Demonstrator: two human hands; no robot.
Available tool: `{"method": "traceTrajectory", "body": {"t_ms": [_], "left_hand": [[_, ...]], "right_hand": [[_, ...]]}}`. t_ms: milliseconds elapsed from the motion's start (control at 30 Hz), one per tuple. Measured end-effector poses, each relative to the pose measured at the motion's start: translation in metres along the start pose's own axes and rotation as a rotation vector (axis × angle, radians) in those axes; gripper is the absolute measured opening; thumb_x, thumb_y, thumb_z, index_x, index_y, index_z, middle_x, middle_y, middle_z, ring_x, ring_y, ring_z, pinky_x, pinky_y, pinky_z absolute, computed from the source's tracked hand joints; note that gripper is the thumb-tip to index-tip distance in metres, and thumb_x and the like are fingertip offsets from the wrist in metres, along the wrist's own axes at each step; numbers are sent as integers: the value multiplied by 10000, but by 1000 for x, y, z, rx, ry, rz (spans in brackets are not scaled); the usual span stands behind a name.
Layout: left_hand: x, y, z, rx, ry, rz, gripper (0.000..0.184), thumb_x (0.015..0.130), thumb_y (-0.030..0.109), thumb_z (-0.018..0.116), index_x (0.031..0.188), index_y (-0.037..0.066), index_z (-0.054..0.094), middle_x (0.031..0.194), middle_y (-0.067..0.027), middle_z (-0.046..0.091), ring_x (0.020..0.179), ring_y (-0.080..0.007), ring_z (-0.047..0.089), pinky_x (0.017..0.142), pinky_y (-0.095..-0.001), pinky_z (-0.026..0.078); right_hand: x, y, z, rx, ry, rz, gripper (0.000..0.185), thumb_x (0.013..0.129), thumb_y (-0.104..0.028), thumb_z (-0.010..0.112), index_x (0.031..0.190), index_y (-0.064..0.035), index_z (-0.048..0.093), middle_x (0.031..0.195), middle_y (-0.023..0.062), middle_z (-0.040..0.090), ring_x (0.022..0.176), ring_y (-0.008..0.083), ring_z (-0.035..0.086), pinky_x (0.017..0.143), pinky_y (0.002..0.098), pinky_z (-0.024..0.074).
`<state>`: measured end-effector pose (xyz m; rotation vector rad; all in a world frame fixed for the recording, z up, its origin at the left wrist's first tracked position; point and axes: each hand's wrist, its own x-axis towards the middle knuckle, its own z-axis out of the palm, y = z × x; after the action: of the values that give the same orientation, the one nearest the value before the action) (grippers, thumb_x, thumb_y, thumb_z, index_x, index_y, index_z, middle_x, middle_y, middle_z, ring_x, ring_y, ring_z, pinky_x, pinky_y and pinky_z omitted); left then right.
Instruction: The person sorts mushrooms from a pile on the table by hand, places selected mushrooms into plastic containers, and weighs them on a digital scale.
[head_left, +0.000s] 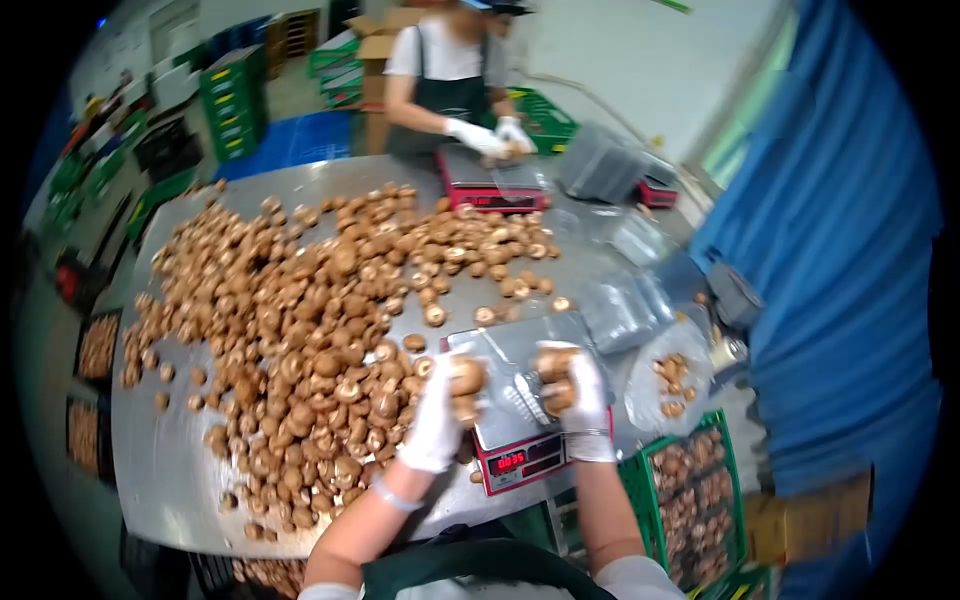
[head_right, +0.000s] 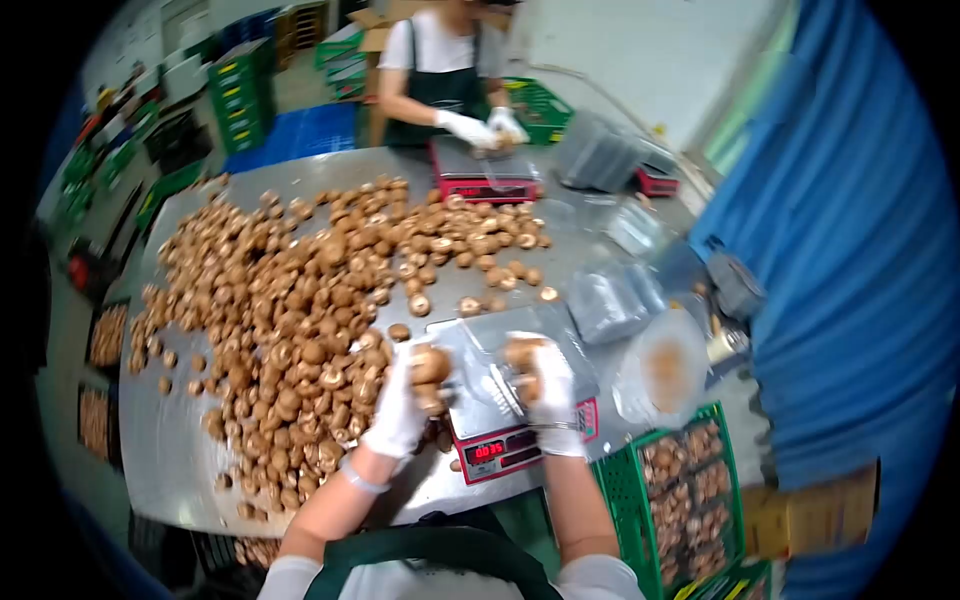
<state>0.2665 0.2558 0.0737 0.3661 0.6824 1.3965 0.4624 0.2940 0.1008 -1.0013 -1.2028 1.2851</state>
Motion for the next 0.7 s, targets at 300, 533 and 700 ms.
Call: {"method": "traceTrajectory", "body": {"t_ms": [300, 533, 700], "left_hand": [[63, -113, 66, 1027, -153, 542, 417, 875, 192, 577, 1257, 34, 524, 1319, -227, 477, 1293, -393, 390, 1070, -403, 332], [-24, -43, -16, 1210, -36, 785, 302, 835, 146, 640, 1120, 49, 615, 1182, -146, 595, 1160, -334, 522, 1000, -424, 407], [-127, 21, -124, 1235, 859, 703, 230, 796, 120, 653, 1019, 62, 649, 1042, -114, 641, 990, -289, 590, 876, -374, 465]], "right_hand": [[42, 50, -100, -660, -110, -143, 417, 884, -80, 550, 1289, 9, 507, 1344, 162, 490, 1289, 278, 415, 1083, 373, 299], [40, 22, -64, -1028, -25, -427, 343, 853, -45, 575, 1193, 0, 578, 1280, 169, 531, 1214, 315, 472, 1034, 403, 352], [28, 15, 34, -779, -296, -384, 295, 831, -6, 558, 1119, 6, 620, 1154, 146, 613, 1105, 270, 564, 991, 361, 403]]}}
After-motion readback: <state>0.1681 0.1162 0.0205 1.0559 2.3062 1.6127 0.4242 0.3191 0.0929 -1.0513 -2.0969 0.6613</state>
